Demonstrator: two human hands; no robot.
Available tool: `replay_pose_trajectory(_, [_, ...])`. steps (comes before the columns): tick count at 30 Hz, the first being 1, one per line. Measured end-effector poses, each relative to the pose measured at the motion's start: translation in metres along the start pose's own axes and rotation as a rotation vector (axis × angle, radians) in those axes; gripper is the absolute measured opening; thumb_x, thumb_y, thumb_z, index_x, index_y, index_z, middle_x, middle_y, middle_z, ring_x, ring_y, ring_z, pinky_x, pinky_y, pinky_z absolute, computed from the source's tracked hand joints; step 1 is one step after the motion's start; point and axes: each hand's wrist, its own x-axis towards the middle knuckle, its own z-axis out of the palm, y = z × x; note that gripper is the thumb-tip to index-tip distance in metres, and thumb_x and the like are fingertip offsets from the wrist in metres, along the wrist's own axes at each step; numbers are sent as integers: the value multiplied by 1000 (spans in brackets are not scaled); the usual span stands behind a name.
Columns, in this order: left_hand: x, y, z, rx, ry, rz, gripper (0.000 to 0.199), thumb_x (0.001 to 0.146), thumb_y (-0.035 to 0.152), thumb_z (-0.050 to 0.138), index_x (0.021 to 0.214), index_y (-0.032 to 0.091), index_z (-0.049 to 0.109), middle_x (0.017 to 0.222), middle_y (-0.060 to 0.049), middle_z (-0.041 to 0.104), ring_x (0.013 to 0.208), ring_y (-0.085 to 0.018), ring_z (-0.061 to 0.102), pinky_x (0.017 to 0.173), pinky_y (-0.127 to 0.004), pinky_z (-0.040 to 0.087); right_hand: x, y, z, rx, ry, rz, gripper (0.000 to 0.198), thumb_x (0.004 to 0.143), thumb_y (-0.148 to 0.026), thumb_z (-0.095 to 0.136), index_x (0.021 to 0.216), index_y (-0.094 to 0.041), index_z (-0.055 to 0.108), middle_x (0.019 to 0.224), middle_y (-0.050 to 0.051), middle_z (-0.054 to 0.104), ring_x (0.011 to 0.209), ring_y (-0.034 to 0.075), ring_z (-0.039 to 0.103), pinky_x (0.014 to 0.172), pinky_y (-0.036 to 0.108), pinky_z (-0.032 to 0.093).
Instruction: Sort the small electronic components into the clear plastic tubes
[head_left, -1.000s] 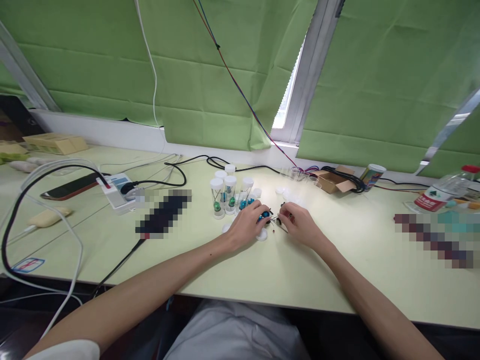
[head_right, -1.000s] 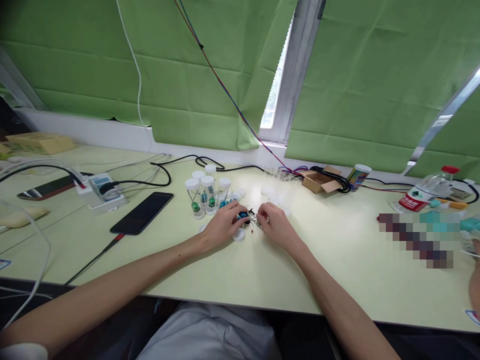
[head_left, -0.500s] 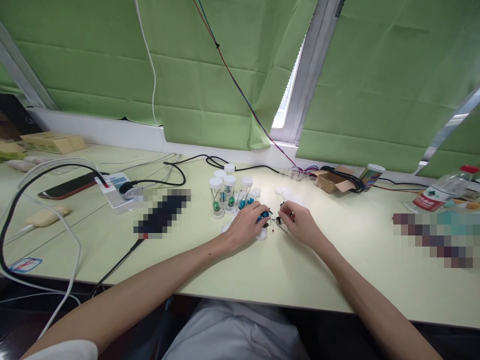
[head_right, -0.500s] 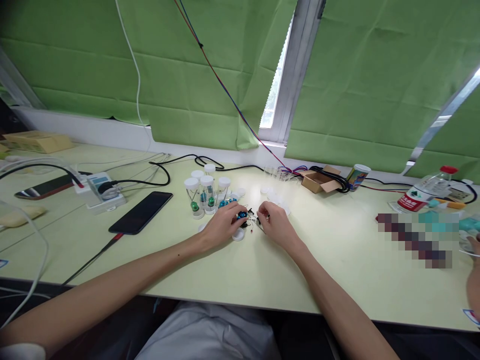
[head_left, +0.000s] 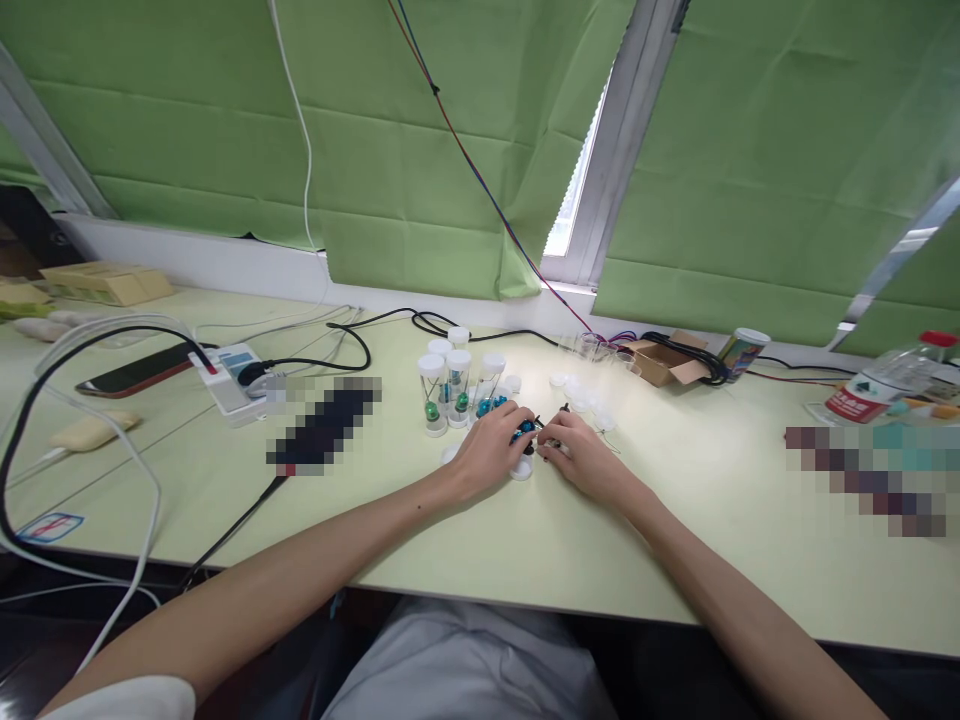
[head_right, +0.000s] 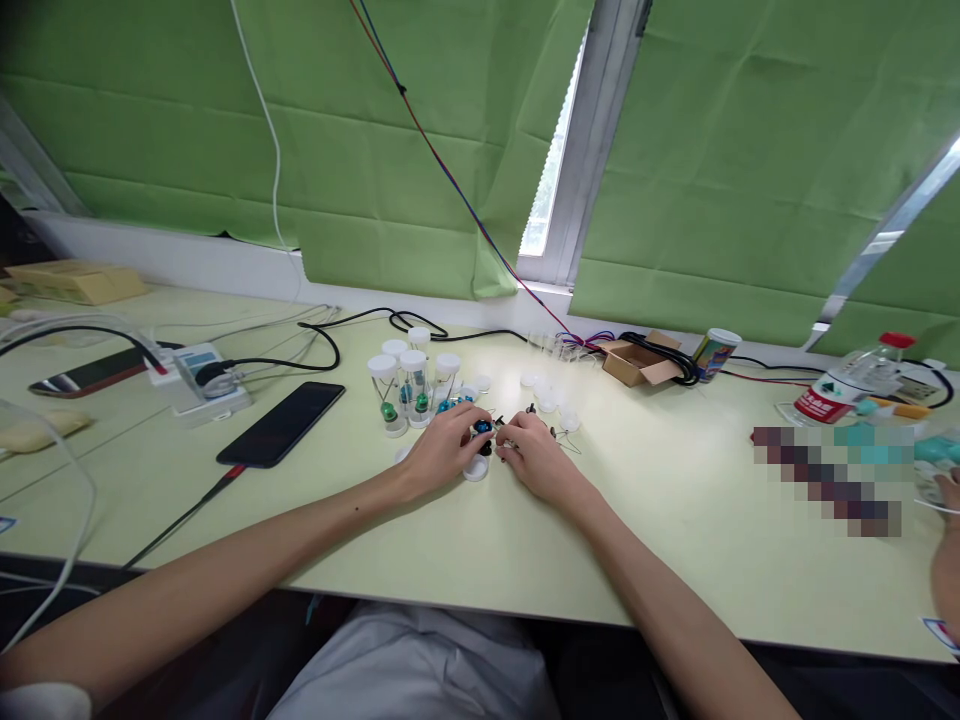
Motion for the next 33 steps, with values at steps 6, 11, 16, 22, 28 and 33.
replay_pose_trajectory(6, [0, 1, -1, 5, -2, 2, 16, 95, 22, 50, 104, 20, 63, 98, -6, 63, 92, -20, 60, 79, -34, 47, 4, 1, 7, -164, 24, -117, 15, 97, -12, 47, 89, -19, 58, 93, 8, 58, 90, 23, 52, 84, 39, 47])
replay_pose_trajectory(11, [0, 2, -1, 1, 7, -14, 17, 95, 22, 49, 104, 19, 63, 95, -6, 64, 88, -21, 61, 75, -34, 47, 7, 1, 12, -300, 37, -171, 18, 97, -11, 44, 85, -19, 55, 91, 9, 58, 86, 25, 51, 79, 40, 47])
replay_pose_trajectory(16, [0, 1, 0, -19, 32, 0, 17, 95, 20, 49, 104, 20, 64, 94, -5, 65, 80, -19, 61, 74, -33, 47, 8, -3, 12, -344, 34, -170, 20, 97, -9, 43, 85, -20, 54, 90, 10, 58, 87, 25, 53, 80, 40, 48])
replay_pose_trajectory(22, [0, 1, 2, -55, 57, -2, 17, 94, 18, 51, 104, 19, 65, 91, -4, 63, 77, -17, 60, 75, -32, 47, 7, -3, 12, -323, 28, -150, 18, 100, -14, 42, 89, -19, 56, 92, 10, 59, 88, 26, 54, 81, 41, 48])
replay_pose_trajectory(28, [0, -1, 4, -82, 81, -14, 17, 93, 19, 52, 105, 19, 65, 93, -4, 64, 76, -17, 59, 75, -32, 48, 5, -5, 12, -266, 10, -119, 15, 99, -15, 44, 94, -17, 58, 95, 10, 60, 90, 25, 54, 83, 41, 47])
replay_pose_trajectory(33, [0, -1, 4, -92, 82, -24, 18, 93, 20, 52, 106, 19, 65, 94, -5, 64, 76, -16, 59, 74, -32, 48, 3, -9, 9, -234, 7, -114, 12, 99, -18, 47, 94, -18, 58, 94, 9, 60, 91, 25, 55, 84, 41, 47])
